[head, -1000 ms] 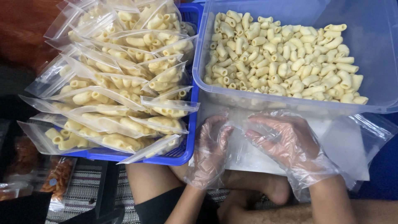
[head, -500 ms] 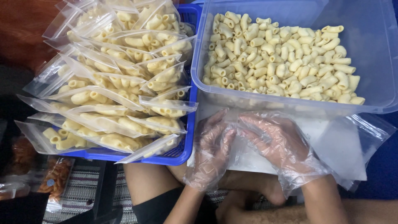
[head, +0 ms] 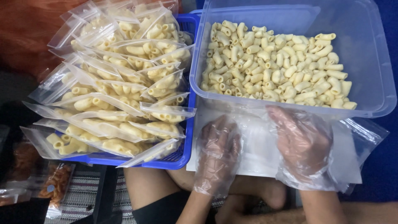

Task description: The person scoops macaroni pasta from a large plastic container into small clear plastic bags using gloved hands. The filled bags are then placed into a blue basket next to the container.

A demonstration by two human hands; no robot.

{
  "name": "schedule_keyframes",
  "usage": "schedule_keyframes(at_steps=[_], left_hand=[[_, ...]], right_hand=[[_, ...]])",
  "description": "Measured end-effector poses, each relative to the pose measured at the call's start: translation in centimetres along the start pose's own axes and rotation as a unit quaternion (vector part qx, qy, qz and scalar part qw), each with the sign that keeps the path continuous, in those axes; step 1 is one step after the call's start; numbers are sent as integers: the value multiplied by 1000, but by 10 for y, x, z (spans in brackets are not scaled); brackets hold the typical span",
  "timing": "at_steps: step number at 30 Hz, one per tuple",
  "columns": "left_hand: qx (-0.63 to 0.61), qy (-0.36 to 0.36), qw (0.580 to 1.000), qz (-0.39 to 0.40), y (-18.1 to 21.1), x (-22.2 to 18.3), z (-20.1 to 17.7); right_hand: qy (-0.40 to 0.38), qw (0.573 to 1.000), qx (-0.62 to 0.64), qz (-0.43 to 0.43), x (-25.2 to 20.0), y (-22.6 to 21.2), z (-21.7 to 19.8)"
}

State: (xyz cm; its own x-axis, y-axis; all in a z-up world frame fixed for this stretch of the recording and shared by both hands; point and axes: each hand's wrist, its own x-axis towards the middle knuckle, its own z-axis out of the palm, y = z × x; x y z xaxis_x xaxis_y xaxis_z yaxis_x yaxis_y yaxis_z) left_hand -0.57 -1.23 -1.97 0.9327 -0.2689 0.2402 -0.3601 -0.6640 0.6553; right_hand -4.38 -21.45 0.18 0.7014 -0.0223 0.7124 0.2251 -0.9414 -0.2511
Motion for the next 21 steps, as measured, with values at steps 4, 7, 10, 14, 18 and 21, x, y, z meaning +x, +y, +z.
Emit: schedule_keyframes(at_steps=[4,7,10,14,18,21], left_hand=[[-37,120,986,111,3,-2,-5],[-50,141,980,134,15,2,-19],[-65,187,963,183,29,12,-18],[-27,213,962,171,61,37,-14],[63,195,963,174,62,66,-13],[43,184,967,170,60,76,-10]], right_hand=[[78,985,-151,-7,15,-4,-17],[39,999,-15,32,62,-16,-35],[-65,988,52,132,93,-4,-29],[-58,987,104,108,103,13,-12],[-54,980,129,144,104,7,-10],[-69,974,130,171,104,11,-9]])
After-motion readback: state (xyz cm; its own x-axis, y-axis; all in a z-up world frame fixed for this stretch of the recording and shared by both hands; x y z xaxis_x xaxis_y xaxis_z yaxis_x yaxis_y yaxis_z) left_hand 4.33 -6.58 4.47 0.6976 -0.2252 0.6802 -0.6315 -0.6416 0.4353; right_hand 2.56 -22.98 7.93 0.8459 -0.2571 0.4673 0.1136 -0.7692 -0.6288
